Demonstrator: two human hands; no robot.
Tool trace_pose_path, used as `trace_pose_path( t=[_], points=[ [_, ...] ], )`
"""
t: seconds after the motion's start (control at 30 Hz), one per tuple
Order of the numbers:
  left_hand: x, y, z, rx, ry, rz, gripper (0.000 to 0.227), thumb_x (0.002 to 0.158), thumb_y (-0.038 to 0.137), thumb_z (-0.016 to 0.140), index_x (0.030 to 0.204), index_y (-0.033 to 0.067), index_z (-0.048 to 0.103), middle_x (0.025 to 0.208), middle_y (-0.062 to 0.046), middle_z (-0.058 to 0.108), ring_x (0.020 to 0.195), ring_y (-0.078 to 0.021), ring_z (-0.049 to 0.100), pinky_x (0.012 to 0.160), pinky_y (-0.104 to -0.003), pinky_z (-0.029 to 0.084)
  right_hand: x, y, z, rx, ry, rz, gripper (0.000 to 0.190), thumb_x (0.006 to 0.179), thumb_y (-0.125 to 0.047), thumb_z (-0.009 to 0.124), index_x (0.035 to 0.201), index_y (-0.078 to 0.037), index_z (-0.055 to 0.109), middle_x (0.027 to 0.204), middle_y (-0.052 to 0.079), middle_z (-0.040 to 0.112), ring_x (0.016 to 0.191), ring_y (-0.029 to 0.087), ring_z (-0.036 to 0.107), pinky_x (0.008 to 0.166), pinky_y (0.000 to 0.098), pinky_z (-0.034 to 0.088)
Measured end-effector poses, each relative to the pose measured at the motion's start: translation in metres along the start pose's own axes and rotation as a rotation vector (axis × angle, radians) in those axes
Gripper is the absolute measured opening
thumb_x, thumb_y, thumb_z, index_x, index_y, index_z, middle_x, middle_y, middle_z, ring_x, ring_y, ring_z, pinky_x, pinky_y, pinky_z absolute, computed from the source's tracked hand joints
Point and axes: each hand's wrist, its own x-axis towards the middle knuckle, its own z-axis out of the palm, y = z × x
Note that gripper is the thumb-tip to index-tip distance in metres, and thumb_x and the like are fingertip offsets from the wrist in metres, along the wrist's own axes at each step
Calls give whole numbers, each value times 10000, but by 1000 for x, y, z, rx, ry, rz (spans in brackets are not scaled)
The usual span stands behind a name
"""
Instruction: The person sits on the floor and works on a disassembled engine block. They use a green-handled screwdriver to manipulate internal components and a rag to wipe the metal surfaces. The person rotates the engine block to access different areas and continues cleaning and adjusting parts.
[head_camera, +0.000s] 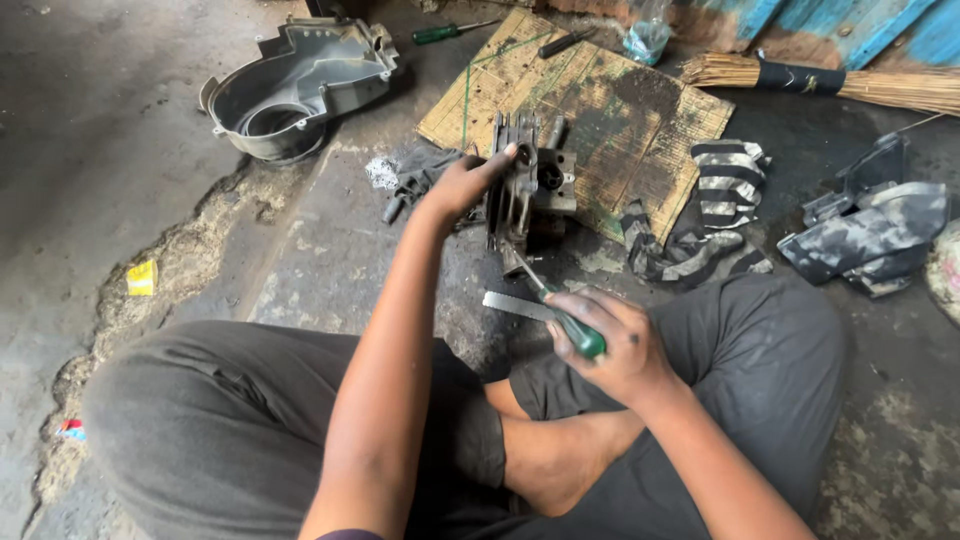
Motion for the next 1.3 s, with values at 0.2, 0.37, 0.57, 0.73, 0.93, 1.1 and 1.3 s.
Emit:
trace_pose_path(
  t=[0.2, 0.37, 0.57, 0.73, 0.93, 1.1, 1.3],
  points=[
    [-35, 43, -28, 596, -253, -138, 737, 702, 664, 773, 1094, 41, 795, 1061, -162, 788, 934, -298, 736, 876, -462, 578, -4, 22, -4, 295, 139, 269, 275, 1009, -282, 653, 1162, -67, 728, 1013, 95, 760, 877, 185, 732, 757, 322, 599],
    [-49, 31, -14, 663, -355, -184, 631, 709, 641, 746, 967, 71, 827, 1001, -112, 841, 913, -280, 782, 834, -432, 630, 1, 40, -21, 793, 513, 506, 280, 1057, -247, 628, 1169, 5, 675, 924, 128, 700, 717, 170, 636, 616, 318, 538],
    [-61, 22, 20, 802, 26, -145, 733, 779, 736, 700, 1167, 115, 729, 1196, -155, 712, 1135, -363, 668, 909, -479, 544, -7, 61, -48, 866, 809, 715, 231, 1094, -195, 577, 1189, 1, 654, 846, 103, 651, 674, 150, 584, 583, 298, 493],
    [-57, 31, 2, 771, -91, -176, 688, 753, 665, 790, 1173, 122, 755, 1181, -141, 727, 1122, -318, 679, 923, -427, 542, 0, 74, -48, 899, 816, 696, 224, 1084, -167, 566, 1187, 15, 647, 861, 120, 651, 690, 153, 573, 599, 302, 486],
    [-37, 1, -23, 435, -312, -153, 305, 856, 333, 789, 1034, 86, 821, 944, -81, 823, 835, -186, 746, 768, -350, 589, -4, 79, -48, 911, 814, 778, 233, 1081, -182, 553, 1177, 3, 658, 859, 102, 642, 696, 151, 563, 606, 313, 482],
    [-33, -15, -28, 237, -367, -129, 202, 829, 171, 751, 995, 85, 829, 896, -38, 824, 784, -134, 760, 635, -334, 539, -2, 77, -49, 951, 808, 810, 229, 1089, -197, 561, 1167, -7, 661, 871, 76, 633, 714, 141, 541, 629, 314, 475],
    [-33, -19, -29, 159, -365, -105, 200, 792, 149, 748, 966, 88, 826, 911, -20, 825, 795, -133, 781, 633, -311, 557, 0, 72, -49, 952, 791, 821, 235, 1078, -197, 554, 1158, -8, 668, 866, 84, 635, 708, 139, 535, 624, 319, 474]
  ],
)
